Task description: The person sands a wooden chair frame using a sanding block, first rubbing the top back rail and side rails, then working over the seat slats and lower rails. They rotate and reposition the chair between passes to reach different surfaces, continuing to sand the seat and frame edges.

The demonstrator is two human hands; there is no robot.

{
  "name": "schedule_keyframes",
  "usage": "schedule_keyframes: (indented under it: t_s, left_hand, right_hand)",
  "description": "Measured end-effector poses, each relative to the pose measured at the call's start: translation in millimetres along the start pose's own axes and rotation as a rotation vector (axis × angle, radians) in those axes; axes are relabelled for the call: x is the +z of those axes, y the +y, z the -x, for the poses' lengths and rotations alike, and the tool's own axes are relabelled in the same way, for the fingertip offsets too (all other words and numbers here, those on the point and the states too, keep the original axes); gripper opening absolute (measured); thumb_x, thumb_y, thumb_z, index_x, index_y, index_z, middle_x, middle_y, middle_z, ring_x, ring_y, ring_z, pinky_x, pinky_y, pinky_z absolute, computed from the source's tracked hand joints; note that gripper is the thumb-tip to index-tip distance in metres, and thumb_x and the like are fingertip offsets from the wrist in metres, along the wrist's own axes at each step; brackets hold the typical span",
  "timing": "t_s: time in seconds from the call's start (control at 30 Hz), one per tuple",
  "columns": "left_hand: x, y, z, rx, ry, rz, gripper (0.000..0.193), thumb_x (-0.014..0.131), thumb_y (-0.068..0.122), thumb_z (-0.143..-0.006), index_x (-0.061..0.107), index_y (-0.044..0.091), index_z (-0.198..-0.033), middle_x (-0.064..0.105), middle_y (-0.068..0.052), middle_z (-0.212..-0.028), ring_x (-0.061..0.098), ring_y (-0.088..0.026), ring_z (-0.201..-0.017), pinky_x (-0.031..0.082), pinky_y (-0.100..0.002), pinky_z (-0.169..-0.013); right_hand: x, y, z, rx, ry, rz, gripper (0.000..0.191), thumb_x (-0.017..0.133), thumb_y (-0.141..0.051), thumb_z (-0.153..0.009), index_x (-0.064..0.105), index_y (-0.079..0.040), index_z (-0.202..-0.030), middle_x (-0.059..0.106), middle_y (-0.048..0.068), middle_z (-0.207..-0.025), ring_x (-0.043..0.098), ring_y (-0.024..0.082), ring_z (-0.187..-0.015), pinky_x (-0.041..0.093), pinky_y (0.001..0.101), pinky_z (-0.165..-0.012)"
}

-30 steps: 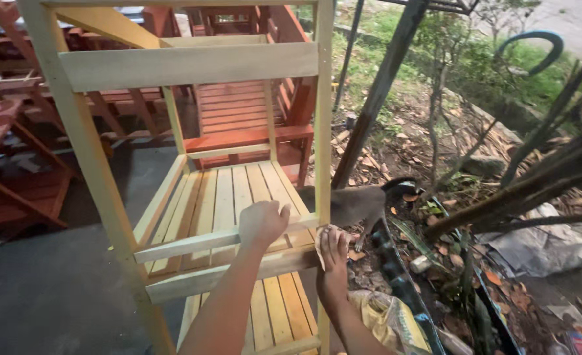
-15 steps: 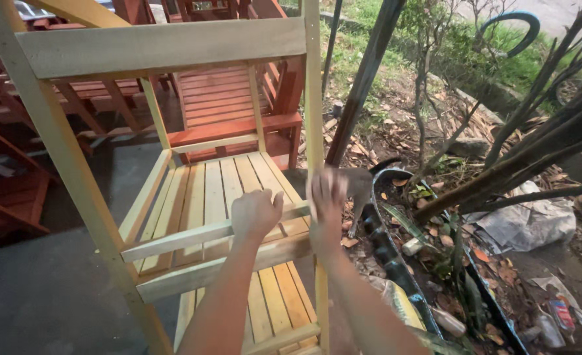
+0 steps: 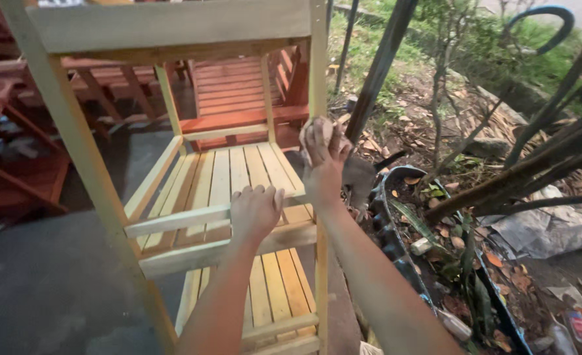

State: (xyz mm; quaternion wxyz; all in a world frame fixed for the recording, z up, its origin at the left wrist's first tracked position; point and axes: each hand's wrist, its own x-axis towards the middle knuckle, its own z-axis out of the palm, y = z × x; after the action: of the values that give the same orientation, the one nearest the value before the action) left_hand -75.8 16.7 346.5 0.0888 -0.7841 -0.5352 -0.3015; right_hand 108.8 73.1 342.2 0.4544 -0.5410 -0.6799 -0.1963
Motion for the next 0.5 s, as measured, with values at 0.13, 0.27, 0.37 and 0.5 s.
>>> schedule_keyframes:
  t_s: [0.13, 0.27, 0.37, 0.5]
  left_hand:
    - [-1, 0, -2, -0.036, -0.005, -0.018, 0.034, 0.056, 0.040, -0.096, 0.070, 0.016, -0.076, 0.067, -0.008, -0.072, 0.065, -0.033, -0.074, 0.048, -0.053, -0.073]
    - [-3, 3, -5, -0.066, 0.000, -0.083, 0.035, 0.055, 0.039, -0.099, 0.070, 0.016, -0.077, 0.067, -0.009, -0.077, 0.064, -0.032, -0.082, 0.047, -0.053, -0.079]
    - [-4, 13, 6, -0.131, 0.010, -0.135, 0.030, 0.054, 0.039, -0.099, 0.071, 0.014, -0.096, 0.068, -0.013, -0.105, 0.060, -0.034, -0.109, 0.042, -0.057, -0.097]
    - [4, 30, 49, -0.103, 0.181, -0.152, 0.057, 0.059, 0.045, -0.095, 0.056, 0.012, -0.141, 0.043, -0.019, -0.154, 0.035, -0.038, -0.146, 0.024, -0.066, -0.115]
  right_hand:
    - [-20, -12, 70, 0.042, -0.102, -0.048, 0.071, 0.055, 0.007, -0.082, 0.052, -0.013, -0.151, 0.039, 0.008, -0.165, 0.018, 0.045, -0.157, 0.015, 0.0663, -0.123]
    - [-61, -34, 163, 0.160, -0.244, -0.204, 0.065, 0.050, 0.008, -0.088, 0.050, -0.010, -0.151, 0.037, 0.013, -0.165, 0.015, 0.046, -0.158, 0.015, 0.0633, -0.125]
    - [-78, -46, 179, 0.204, -0.339, -0.244, 0.064, 0.046, 0.009, -0.091, 0.048, -0.008, -0.152, 0.035, 0.015, -0.166, 0.012, 0.047, -0.158, 0.015, 0.0611, -0.125]
    - [-50, -22, 104, 0.075, -0.143, -0.346, 0.061, 0.049, 0.003, -0.098, 0.043, -0.010, -0.157, 0.028, 0.013, -0.170, 0.008, 0.044, -0.160, 0.011, 0.0637, -0.127]
